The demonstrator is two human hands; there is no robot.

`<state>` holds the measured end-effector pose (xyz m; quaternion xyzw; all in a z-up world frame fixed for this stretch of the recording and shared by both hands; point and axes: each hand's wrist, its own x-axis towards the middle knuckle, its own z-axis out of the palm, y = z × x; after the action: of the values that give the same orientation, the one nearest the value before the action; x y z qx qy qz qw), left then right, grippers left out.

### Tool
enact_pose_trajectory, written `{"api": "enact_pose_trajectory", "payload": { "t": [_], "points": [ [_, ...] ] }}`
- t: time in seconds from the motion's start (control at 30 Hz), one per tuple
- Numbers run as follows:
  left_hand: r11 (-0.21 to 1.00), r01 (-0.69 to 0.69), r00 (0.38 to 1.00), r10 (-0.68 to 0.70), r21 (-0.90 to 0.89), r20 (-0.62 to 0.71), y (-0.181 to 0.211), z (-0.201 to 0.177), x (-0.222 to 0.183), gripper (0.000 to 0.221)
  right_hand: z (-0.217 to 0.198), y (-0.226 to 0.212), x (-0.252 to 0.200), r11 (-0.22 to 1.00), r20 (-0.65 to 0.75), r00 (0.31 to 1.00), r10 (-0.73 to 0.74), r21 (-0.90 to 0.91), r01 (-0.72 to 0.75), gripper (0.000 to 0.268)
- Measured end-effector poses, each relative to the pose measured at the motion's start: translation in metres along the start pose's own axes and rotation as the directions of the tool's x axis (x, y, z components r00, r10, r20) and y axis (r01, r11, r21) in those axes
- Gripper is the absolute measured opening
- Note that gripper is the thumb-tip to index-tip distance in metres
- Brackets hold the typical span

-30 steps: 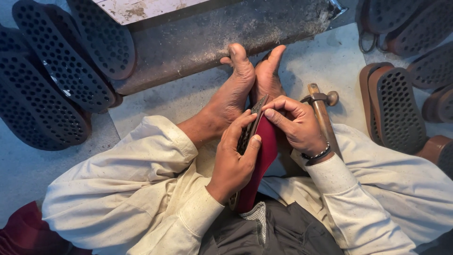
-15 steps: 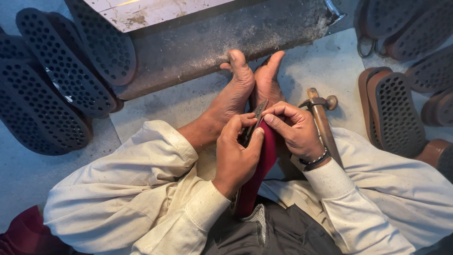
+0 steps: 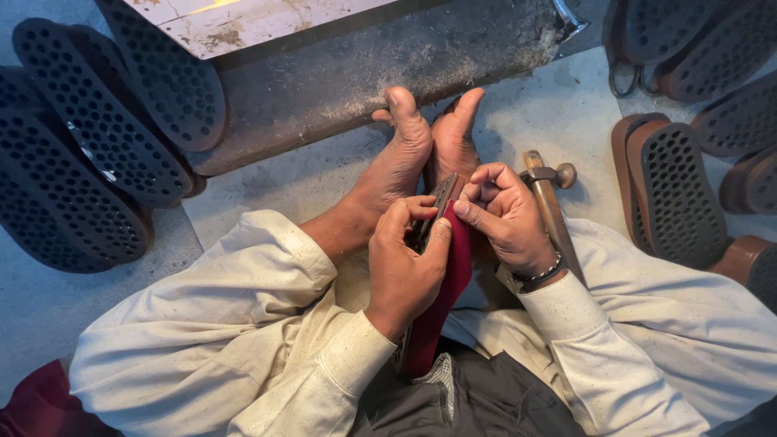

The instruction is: Assembling a shoe by fitting and hammering the upper material onto the sole while using feet for stability.

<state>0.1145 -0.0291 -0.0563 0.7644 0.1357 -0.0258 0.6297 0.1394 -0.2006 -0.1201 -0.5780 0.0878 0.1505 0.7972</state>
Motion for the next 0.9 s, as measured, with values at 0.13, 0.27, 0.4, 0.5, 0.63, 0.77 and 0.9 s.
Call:
{"api": "enact_pose_trajectory", "payload": {
  "t": [0.13,0.27,0.4,0.5,0.63,0.77,0.9],
  "points": [
    [1.000,0.003,1.000,-0.003,0.027,-0.021,0.000,0.002,0.004,0.008,0.005,0.001,-0.001,1.000,-0.002,1.000,-0.017,0.003,0.017,0.033],
    [1.000,0.005,1.000,-0.004,0.031,-0.027,0.001,0.002,0.007,0.007,0.005,0.008,-0.002,0.999,-0.038,0.998,-0.043,0.023,0.044,0.031],
    [1.000,0.000,1.000,0.000,0.023,-0.012,0.005,-0.002,0.007,0.006,0.002,0.005,-0.005,0.999,-0.003,0.999,-0.038,0.008,0.038,0.035],
    [0.999,0.000,1.000,0.001,0.042,-0.017,0.004,-0.001,0.006,0.007,0.005,0.002,-0.006,0.999,-0.005,0.999,-0.045,0.012,0.045,0.038],
    [0.999,-0.009,1.000,0.010,0.031,-0.010,0.007,-0.004,0.007,0.006,0.012,0.001,-0.009,0.998,-0.032,0.998,-0.054,0.011,0.055,0.035],
    [0.997,-0.028,0.999,0.029,0.066,-0.021,0.007,-0.004,0.009,0.010,0.026,0.000,-0.012,0.993,-0.106,0.988,-0.116,-0.026,0.114,0.032],
    [0.992,-0.072,0.997,0.075,0.102,-0.026,0.003,-0.004,0.010,0.018,0.039,0.002,-0.015,0.980,-0.198,0.961,-0.192,-0.084,0.178,0.032]
  ]
}}
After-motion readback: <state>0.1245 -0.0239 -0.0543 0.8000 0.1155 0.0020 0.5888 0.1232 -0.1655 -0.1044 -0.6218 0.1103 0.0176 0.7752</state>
